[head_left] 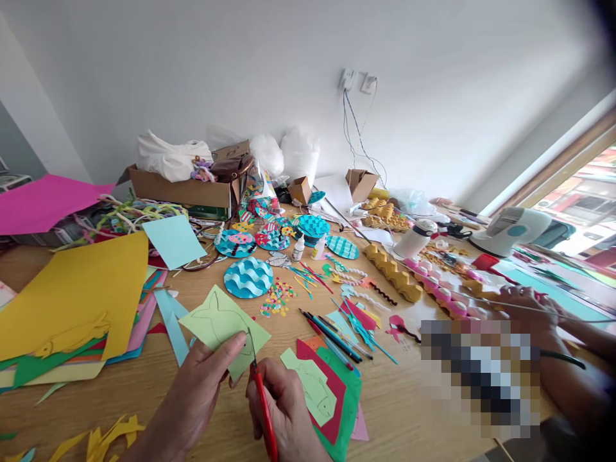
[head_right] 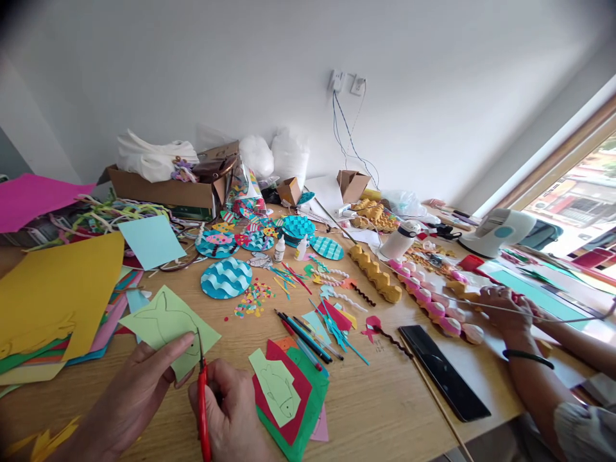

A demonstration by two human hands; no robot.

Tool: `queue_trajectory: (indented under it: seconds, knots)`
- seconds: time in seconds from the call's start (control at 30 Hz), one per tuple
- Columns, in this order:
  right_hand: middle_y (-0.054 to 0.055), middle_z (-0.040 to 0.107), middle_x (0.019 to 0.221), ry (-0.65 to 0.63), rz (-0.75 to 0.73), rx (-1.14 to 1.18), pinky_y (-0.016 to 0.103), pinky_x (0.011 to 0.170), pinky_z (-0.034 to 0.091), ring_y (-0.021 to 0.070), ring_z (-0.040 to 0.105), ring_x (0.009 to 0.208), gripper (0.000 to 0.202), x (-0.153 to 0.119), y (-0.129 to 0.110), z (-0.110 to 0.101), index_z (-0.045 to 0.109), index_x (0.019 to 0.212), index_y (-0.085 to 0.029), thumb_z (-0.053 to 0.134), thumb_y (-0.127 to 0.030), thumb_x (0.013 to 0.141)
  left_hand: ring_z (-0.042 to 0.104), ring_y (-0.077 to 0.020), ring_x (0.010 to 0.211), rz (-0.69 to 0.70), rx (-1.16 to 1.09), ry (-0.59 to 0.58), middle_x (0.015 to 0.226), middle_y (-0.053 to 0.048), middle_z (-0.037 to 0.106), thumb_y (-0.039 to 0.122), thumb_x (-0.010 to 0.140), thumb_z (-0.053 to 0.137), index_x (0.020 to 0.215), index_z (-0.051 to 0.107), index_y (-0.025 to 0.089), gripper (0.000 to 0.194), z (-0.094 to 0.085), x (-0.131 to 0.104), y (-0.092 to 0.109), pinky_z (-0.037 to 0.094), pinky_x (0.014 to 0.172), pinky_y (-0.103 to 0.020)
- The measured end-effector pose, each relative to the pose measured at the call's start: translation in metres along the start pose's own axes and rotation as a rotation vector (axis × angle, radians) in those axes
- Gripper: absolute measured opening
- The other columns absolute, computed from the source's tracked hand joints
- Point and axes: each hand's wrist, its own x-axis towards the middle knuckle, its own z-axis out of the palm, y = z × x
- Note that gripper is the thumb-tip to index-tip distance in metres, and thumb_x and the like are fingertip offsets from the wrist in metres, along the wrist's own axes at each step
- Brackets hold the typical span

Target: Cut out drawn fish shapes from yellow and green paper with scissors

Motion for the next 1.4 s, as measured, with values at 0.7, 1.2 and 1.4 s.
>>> queue_trajectory:
  seconds: [0.7, 1.2, 1.4]
  knots:
    - [-0.005, 0.035, 0.053, -0.021, -0.006, 0.006, 0.021, 0.044, 0.023, 0.009, 0.032, 0.05, 0.051, -0.001, 0.0, -0.001, 0.044, 0.064, -0.019, 0.04, -0.06, 0.094, 0.061, -0.019, 0.065, -0.038, 0.002, -0.008, 0.061, 0.006, 0.067, 0.03, 0.06, 0.072, 0.064, 0.063, 0.024, 0.012, 0.0, -0.001, -0.001, 0.047, 0.054, -0.025]
    - [-0.004, 0.037, 0.051, -0.058, 0.008, 0.063, 0.022, 0.045, 0.025, 0.0103, 0.034, 0.049, 0.061, 0.001, -0.002, 0.0, 0.043, 0.063, -0.02, 0.034, -0.076, 0.086, 0.063, -0.0192, 0.072, -0.066, -0.068, 0.019, 0.064, 0.006, 0.071, 0.026, 0.056, 0.076, 0.066, 0.069, 0.025, 0.012, -0.006, 0.003, -0.006, 0.051, 0.065, -0.023]
    - [-0.005, 0.037, 0.053, -0.065, 0.043, 0.029, 0.021, 0.044, 0.024, 0.0094, 0.033, 0.049, 0.057, -0.003, 0.003, -0.002, 0.042, 0.064, -0.02, 0.038, -0.07, 0.09, 0.064, -0.0219, 0.076, -0.065, -0.013, 0.033, 0.071, 0.003, 0.075, 0.03, 0.059, 0.075, 0.072, 0.07, 0.024, 0.015, -0.007, 0.003, -0.01, 0.051, 0.069, -0.026]
